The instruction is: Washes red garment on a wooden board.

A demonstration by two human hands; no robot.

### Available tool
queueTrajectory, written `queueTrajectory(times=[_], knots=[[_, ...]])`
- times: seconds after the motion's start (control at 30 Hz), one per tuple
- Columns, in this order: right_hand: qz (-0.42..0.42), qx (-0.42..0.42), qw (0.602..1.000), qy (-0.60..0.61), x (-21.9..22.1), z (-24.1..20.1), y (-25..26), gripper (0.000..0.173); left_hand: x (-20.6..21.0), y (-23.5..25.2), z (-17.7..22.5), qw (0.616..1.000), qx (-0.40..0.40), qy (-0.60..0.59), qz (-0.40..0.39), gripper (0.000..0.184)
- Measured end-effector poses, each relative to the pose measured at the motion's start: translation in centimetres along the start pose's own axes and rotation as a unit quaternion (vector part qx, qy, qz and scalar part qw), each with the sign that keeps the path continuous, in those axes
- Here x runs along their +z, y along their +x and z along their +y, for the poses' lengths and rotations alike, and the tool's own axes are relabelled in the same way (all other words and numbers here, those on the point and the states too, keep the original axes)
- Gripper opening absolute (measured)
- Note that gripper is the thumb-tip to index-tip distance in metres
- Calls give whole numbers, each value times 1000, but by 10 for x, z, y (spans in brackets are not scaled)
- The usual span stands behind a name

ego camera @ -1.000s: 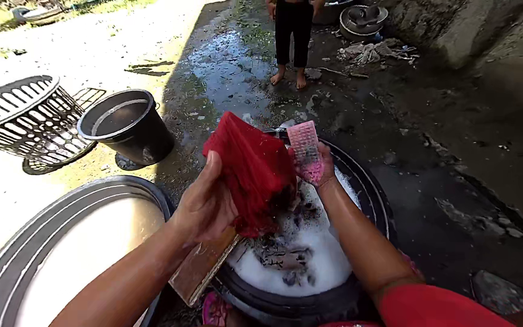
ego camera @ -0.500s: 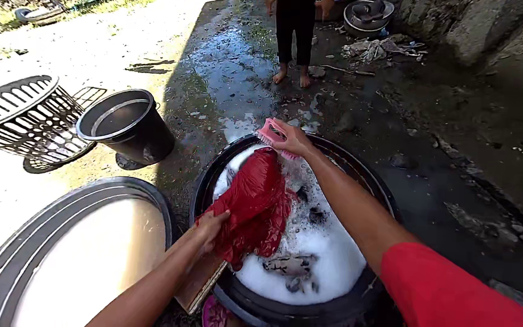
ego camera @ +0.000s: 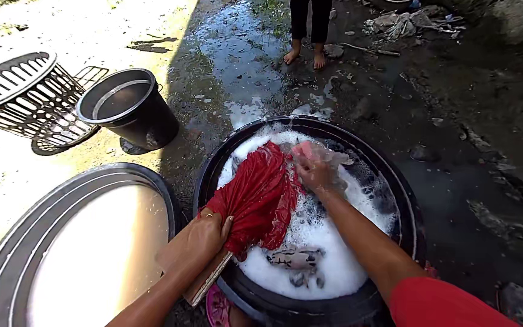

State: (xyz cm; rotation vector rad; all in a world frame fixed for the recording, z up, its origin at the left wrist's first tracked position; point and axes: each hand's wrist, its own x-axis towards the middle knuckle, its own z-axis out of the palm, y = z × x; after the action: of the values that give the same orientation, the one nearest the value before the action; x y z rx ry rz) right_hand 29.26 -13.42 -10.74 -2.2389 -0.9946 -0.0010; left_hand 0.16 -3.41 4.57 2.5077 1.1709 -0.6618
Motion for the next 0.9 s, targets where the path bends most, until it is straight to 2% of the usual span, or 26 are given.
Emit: queueTrajectory(times=[0.03,0.07,0.13,0.17,0.2,0.23,0.33,0.4,0.53,0.6,0.67,0.73,0.8,0.9], knots=[[14,-61,997,47,7,-29,-11,36,-5,-2,5,1000,-4,13,-19,65],[-7,-114,989,90,10,-61,-28,34,-6,-2,7,999,-2,20,-25,63],[-149,-174,958,172,0,-116,-66,33,9,7,-3,998,31,42,31,55],[-231,-174,939,183,-6,-128,-70,33,14,11,-8,997,42,44,51,50],[-285,-155,930,171,-7,-128,-64,33,14,12,-9,998,36,45,37,48],[-303,-122,935,141,-5,-117,-49,34,14,12,-10,998,32,48,27,48],[-291,36,956,29,8,-67,9,38,18,10,-10,998,32,49,25,48],[-274,69,959,27,12,-65,12,40,16,10,-8,998,25,55,15,48],[-319,-93,927,175,-15,-132,-69,39,16,13,-10,998,37,51,27,45],[-338,-82,927,140,-14,-119,-55,38,16,13,-9,998,35,56,15,46],[-330,3,943,47,-2,-83,-8,39,17,13,-10,997,35,60,16,46],[-304,72,950,8,9,-66,18,38,18,11,-9,998,30,62,12,47],[-307,46,949,48,3,-91,-1,40,16,11,-8,998,29,63,13,46],[-356,-78,917,161,-14,-143,-59,39,13,12,-6,998,21,57,-1,45]])
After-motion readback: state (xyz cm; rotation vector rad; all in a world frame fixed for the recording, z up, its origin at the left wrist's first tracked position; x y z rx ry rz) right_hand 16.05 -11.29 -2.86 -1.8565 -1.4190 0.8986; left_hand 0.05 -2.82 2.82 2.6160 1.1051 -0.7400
